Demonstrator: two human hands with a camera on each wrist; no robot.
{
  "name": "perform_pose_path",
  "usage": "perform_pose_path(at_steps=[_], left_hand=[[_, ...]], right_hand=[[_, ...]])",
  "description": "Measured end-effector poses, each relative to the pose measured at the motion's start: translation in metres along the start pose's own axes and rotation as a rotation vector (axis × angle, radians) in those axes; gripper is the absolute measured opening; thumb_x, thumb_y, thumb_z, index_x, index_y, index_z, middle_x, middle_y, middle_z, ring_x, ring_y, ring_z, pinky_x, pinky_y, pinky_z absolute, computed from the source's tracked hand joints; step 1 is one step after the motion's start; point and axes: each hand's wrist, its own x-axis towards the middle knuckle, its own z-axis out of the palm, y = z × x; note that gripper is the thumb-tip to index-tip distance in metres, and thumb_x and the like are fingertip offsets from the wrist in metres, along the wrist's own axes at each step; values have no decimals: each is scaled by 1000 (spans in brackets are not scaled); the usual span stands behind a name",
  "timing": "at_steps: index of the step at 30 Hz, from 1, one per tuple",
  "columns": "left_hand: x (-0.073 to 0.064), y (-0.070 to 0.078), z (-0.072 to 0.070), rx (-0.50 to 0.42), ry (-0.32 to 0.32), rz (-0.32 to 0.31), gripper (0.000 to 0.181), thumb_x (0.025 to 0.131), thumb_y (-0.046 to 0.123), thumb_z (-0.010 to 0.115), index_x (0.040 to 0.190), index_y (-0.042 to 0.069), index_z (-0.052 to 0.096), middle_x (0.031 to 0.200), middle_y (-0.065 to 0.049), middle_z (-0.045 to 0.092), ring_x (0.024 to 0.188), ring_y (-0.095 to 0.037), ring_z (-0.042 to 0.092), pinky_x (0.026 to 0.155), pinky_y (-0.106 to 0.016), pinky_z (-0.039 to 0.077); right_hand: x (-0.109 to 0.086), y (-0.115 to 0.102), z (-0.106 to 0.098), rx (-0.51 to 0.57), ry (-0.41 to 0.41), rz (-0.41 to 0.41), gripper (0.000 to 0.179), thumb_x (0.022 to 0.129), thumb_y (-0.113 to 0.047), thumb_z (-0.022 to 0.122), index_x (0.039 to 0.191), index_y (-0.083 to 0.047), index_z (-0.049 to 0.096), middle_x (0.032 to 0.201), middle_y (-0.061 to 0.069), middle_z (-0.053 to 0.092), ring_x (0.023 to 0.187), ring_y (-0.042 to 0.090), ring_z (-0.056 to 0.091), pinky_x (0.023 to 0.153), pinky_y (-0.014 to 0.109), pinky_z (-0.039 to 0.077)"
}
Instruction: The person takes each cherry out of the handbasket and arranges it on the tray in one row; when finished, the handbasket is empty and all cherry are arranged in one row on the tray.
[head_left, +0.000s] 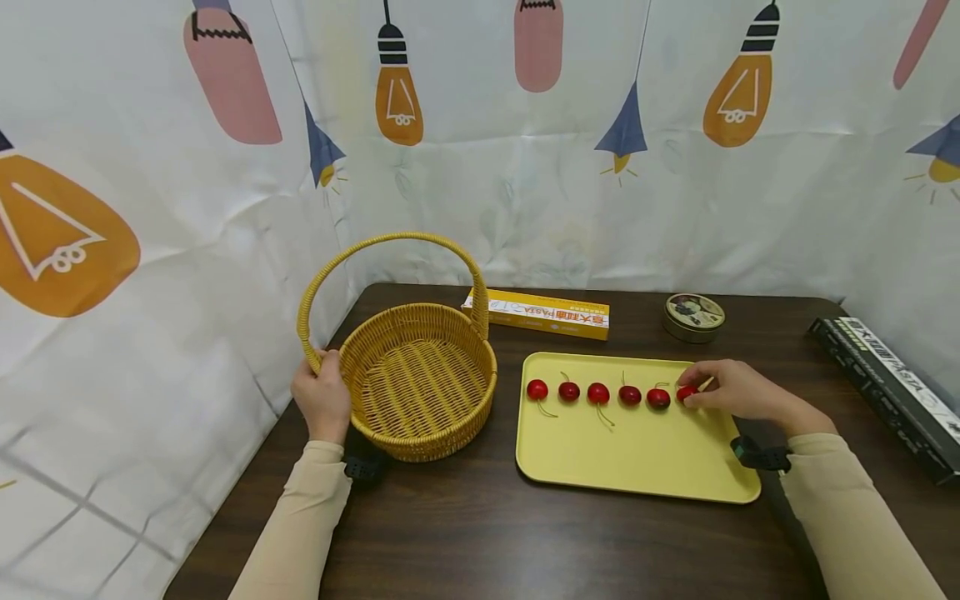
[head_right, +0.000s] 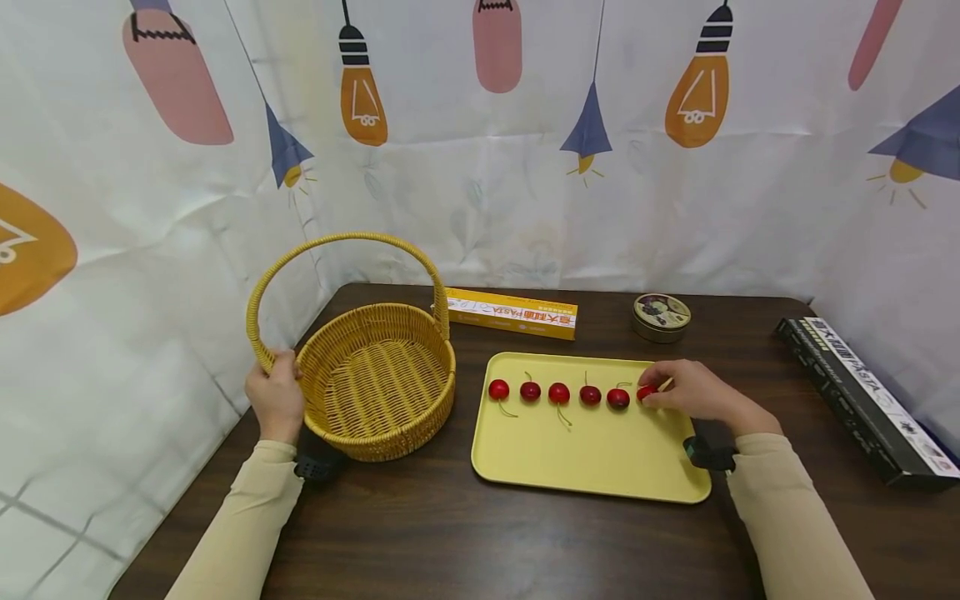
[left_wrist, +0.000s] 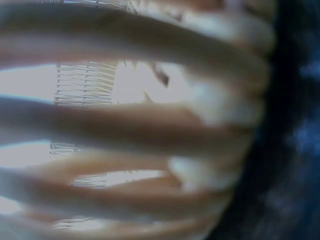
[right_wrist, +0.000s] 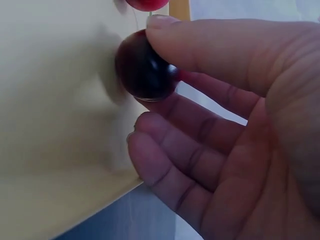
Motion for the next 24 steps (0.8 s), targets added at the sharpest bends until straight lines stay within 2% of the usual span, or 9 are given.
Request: perform_pose_path(at_steps=[13,19,24], left_hand=[[1,0,2,-12,13,12,36,97,15,48,63,11,38,50,8,27,39,-1,21,44,-24,23],[-1,3,0,-7,22,-18,37,97,17,48,62,12,37,49,10,26,41,-2,20,45,-25,24],[-2,6,1,-4,34,-7,36,97,14,48,62,12,38,49,11,27,42,-4,21,45,-24,25]], right_hand=[[-3,-2,3,17,-33,9,32,87,-31,73,108,-9,65,98,0,63,76,15,51,63,29,44],[0,-1,1,2,-37,11,30,86,-32,74,104,-10,64,90,-1,61,70,14,50,61,28,42],[-1,-1,-2,-9,-52,24,32,88,-35,71,107,-9,65,93,-2,63,74,14,52,64,30,44]])
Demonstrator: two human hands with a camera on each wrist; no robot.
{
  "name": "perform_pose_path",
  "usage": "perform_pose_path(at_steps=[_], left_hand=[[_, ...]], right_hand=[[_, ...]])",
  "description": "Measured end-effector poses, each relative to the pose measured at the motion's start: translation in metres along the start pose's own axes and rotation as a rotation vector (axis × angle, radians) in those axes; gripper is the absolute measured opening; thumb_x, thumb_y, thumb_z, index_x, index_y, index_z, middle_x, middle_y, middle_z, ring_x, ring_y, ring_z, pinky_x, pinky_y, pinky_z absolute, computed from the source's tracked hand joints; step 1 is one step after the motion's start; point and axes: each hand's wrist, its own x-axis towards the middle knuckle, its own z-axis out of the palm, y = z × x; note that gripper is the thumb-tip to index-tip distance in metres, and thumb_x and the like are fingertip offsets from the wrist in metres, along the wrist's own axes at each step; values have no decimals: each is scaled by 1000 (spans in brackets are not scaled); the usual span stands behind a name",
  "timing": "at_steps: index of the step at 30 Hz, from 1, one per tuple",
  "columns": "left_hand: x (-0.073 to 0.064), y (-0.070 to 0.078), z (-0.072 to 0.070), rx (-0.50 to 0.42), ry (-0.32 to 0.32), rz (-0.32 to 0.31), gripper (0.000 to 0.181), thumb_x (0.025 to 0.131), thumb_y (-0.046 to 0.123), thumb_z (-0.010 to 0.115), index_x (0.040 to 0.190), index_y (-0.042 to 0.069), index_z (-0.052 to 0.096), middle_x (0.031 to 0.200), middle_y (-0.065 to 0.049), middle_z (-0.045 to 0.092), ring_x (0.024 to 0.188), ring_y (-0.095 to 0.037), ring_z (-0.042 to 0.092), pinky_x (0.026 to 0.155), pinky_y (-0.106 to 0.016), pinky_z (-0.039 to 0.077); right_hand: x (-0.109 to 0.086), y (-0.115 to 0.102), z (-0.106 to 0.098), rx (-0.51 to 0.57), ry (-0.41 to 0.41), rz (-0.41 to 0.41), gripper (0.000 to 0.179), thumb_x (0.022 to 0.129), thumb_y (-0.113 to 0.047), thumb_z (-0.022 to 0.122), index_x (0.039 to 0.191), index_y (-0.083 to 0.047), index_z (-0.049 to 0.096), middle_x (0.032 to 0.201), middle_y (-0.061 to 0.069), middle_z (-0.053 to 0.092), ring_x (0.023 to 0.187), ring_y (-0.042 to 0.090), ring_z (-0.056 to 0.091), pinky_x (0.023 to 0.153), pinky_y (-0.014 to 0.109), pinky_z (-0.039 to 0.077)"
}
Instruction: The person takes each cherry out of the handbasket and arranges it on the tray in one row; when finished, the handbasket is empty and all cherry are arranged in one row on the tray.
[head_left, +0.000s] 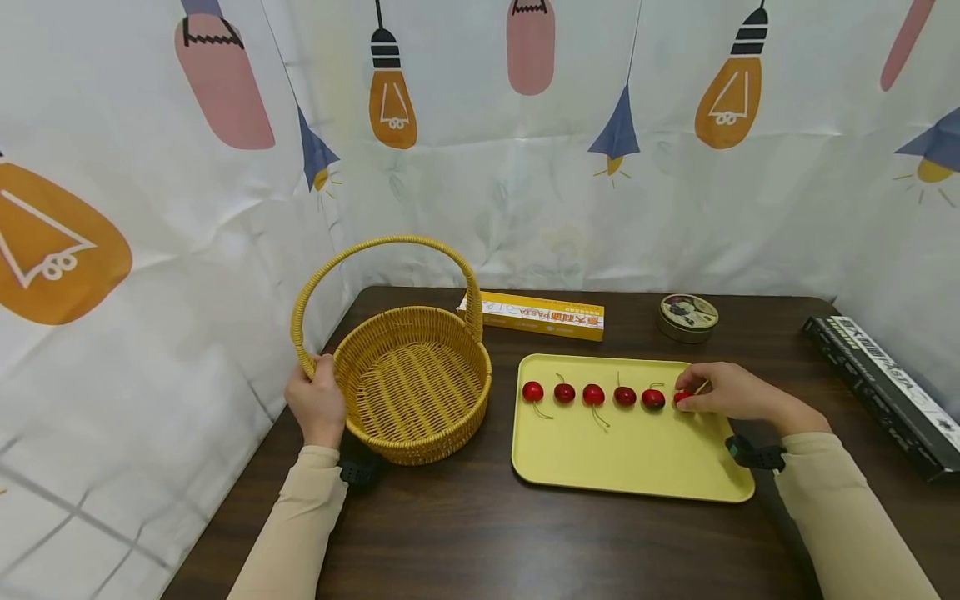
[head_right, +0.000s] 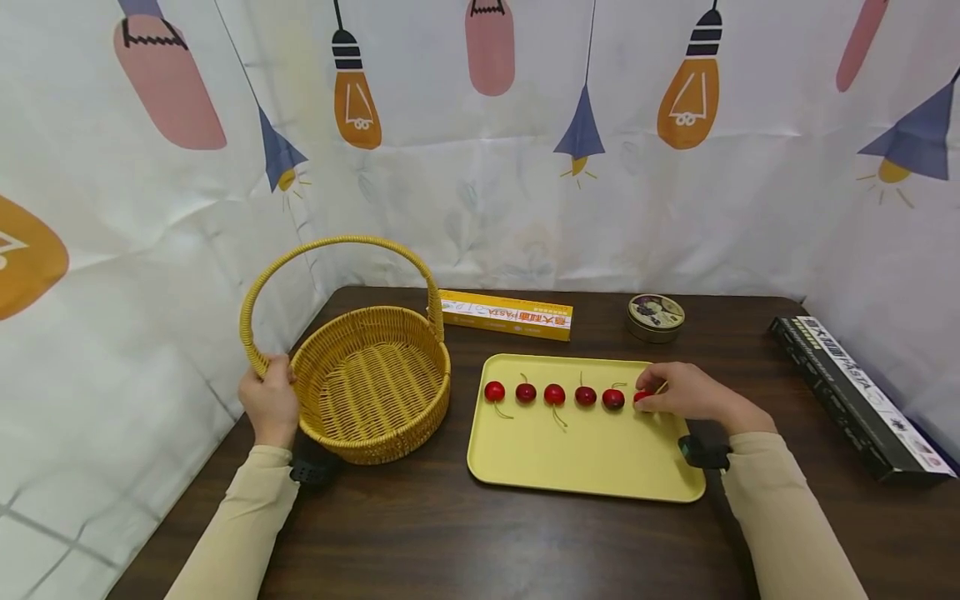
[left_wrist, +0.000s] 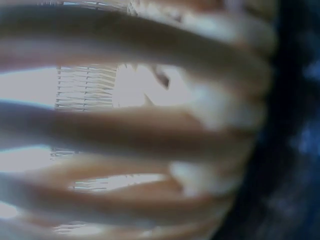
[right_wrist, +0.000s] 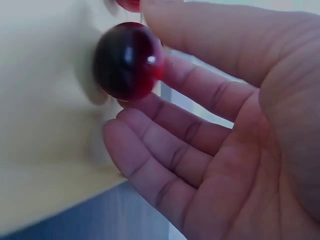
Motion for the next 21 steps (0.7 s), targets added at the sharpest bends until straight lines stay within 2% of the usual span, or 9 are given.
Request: perform_pose_path(at_steps=[4,8,11,13,15,17,19,21], left_hand=[[3,-5,3,-8,16,17,35,96,11,50,62,12,41,49,11,27,40,-1,21,45,-23,24],[9,-24,6,-17,21,25,28,96,14,53,69,7,49,51,8,30,42,-2,24,45,-24,25],[14,-37,8,-86,38,85,18,96,15,56,88,-1,58,66,6,48,54,-6,42,52,-23,35],[17,-36,7,-148,54,158,19,95,14,56,106,-1,59,85,4,58,72,-9,54,66,-22,42],[17,-23,5,-193,79,247,29,93,10,54,119,-4,53,108,-2,60,95,-15,57,85,-24,42],[14,-1,3,-209,124,346,36,89,7,51,123,-5,50,118,-7,57,109,-20,54,97,-29,37],[6,27,2,-220,184,455,37,84,5,50,119,-8,51,119,-12,55,114,-25,50,102,-33,34],[-4,54,7,-237,221,575,33,79,8,49,107,-10,54,115,-18,55,113,-30,50,101,-36,34]], right_hand=[[-4,-1,-7,-21,25,22,35,94,-38,63,110,-8,65,97,0,65,79,15,56,68,33,46],[-10,-1,-12,-56,102,38,39,97,-39,59,114,-5,65,102,4,67,86,18,60,73,38,50],[-12,-2,-14,-67,175,37,40,98,-38,58,117,-3,64,106,7,68,91,22,63,76,43,52],[-11,-6,-14,-66,227,22,40,98,-37,57,119,-3,64,108,10,68,93,25,63,78,46,52],[-9,-12,-15,-53,270,-3,39,99,-37,55,119,-4,64,110,12,68,96,28,63,79,47,52],[-6,-20,-16,-37,306,-23,36,100,-37,54,118,-8,65,111,11,68,97,28,64,79,46,51],[-2,-30,-18,-17,326,-52,33,101,-34,54,117,-9,66,112,12,67,98,29,64,80,46,51],[5,-41,-21,-17,341,-83,29,101,-31,54,116,-10,66,112,11,67,98,29,64,81,47,52]])
